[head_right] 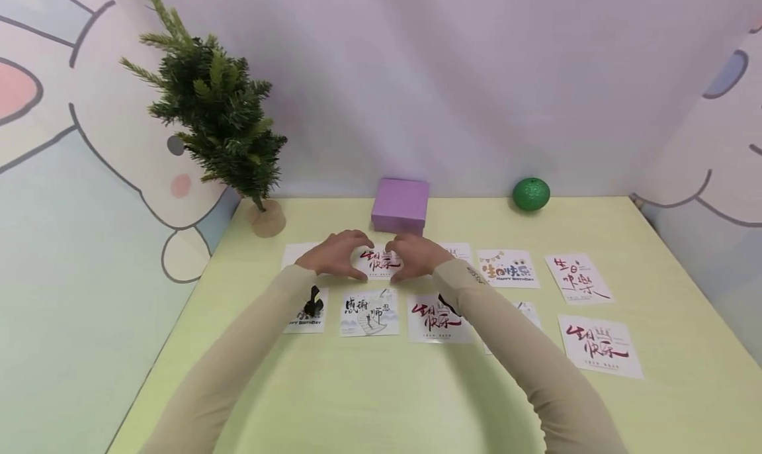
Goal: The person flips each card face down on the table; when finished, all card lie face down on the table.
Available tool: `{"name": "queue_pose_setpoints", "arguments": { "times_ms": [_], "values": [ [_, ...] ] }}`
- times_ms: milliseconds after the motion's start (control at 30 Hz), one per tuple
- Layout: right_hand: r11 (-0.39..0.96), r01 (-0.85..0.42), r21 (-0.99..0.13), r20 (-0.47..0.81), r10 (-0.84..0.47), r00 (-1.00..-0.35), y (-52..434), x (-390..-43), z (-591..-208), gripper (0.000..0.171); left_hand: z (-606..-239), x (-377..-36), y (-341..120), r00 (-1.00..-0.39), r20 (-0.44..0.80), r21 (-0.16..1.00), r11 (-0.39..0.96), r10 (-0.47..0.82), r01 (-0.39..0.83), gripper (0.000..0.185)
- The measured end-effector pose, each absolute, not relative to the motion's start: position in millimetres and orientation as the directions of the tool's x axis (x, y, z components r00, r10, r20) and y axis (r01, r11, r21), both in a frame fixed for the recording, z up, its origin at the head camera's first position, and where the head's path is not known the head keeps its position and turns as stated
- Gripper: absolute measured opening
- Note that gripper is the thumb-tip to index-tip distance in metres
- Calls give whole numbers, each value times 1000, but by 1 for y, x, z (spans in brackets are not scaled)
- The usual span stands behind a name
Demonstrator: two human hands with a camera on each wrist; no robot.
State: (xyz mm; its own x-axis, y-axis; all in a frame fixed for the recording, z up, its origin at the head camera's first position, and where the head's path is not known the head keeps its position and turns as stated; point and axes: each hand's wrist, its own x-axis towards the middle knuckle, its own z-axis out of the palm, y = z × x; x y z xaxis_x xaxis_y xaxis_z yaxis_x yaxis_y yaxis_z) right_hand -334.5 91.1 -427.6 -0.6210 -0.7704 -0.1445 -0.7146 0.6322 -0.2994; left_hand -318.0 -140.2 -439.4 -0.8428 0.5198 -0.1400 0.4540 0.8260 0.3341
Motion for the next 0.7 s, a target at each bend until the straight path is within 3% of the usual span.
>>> {"name": "queue_pose_setpoints", "arguments": {
  "times_ms": [300,700],
  "values": [
    [705,-653,-277,-133,-701,-700,89,-342,-443,80,-445,-321,-125,-863,-176,311,859,473,407,70],
    [704,-678,-212,-177,-710,-682,80,-348,-439,88,-445,-318,-121,-878,-171,315,869,448,382,69]
  ]
}}
